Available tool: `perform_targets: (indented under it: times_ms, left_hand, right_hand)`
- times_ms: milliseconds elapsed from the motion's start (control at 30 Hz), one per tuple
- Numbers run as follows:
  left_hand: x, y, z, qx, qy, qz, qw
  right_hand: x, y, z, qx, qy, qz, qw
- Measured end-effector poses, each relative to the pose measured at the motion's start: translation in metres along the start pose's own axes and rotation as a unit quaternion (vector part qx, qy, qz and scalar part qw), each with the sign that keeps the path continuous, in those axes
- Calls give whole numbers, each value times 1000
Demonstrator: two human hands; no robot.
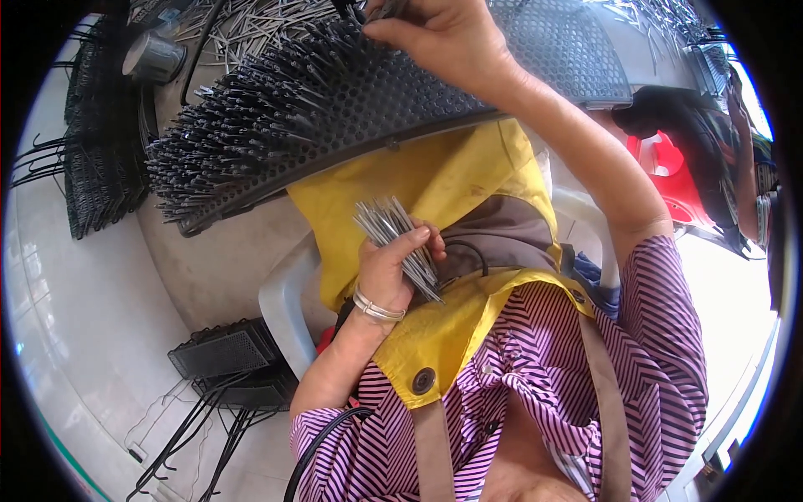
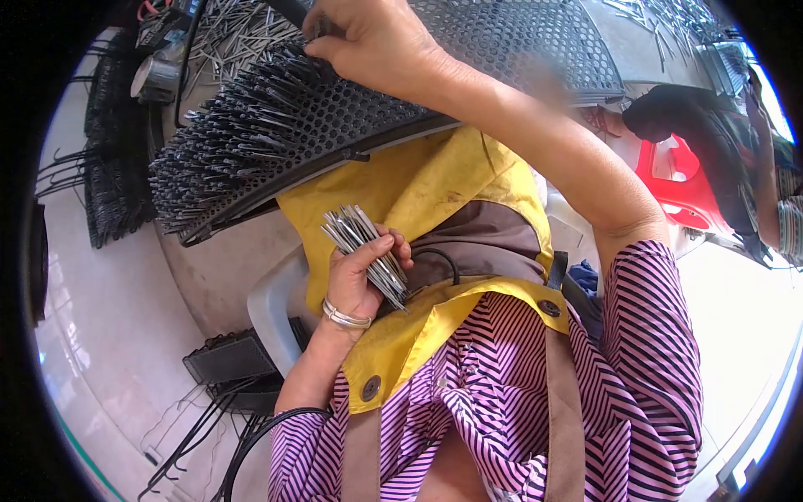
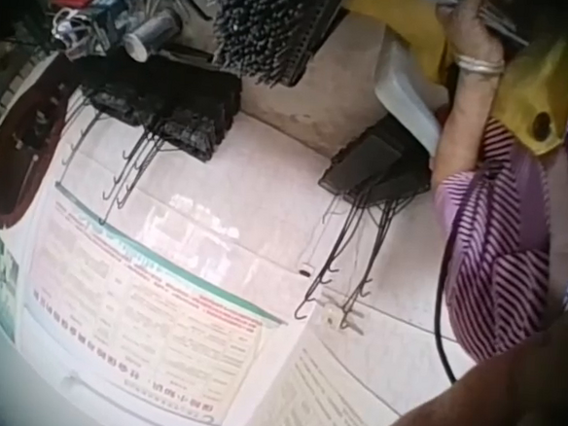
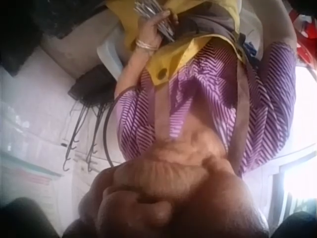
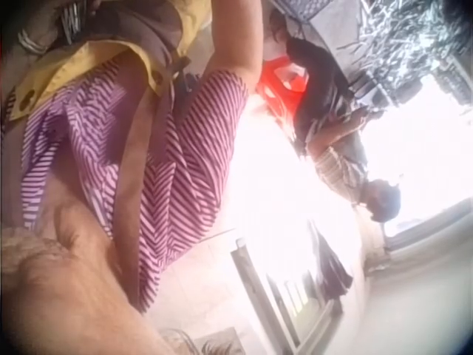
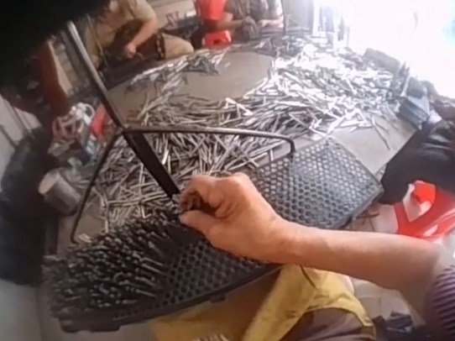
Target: Placing individual metal rods into a rack for assembly or processing.
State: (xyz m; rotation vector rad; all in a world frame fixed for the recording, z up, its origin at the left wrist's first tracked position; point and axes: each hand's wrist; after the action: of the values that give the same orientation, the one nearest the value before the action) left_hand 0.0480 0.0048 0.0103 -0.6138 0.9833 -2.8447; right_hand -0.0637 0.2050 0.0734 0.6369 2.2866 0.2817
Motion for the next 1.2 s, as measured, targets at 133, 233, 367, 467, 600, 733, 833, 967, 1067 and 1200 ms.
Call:
perform_targets:
  times_ms: [133,233,367,467,600,733,833,967,1067,1200]
  left_hand:
    - [1,-7,1,17,-3,1,1000]
    - [2,-8,1,16,-7,-5,1000]
    - [1,-8,1,16,-4,0,1000]
    - [0,-4,0,7,-3,-4,1000]
    - [0,-1,0,7,-2,-11,1000]
    - [0,-2,0,6,3,-3,1000]
    - [0,-1,-1,2,4,-9,1000]
    - [-2,0,-1,1,-1,-7,1000]
    - [-2,0,-2,-2,-1,-7,1000]
    - [-2,0,-1,5,-1,-3,1000]
  right_hand:
    - [-1,-4,-2,-14,-57,-20,998]
    - [4,-8,-1,-51,-64,-7,997]
    - [7,-9,-4,-54,-55,-11,997]
    - [11,-11,-8,-64,-29,11,997]
    - [-2,-12,-16,-85,-29,43,995]
    - [-8,-13,-19,-97,-17,87,991]
    - [-12,-15,-20,-121,-49,124,984]
    - [-13,-15,-20,-54,-22,88,994]
    - [-2,-16,-17,-46,-8,89,995]
    - [-6,-15,-13,-24,46,112,992]
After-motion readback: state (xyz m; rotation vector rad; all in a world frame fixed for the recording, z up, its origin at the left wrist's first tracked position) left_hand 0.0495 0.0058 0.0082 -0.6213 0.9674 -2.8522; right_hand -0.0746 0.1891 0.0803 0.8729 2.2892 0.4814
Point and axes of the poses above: each hand's wrist, its own z-axis away from the middle knuckle, its own y-axis out of the back of the hand, x = y × z, and after that the axes turned 11 degrees about y, right-handed
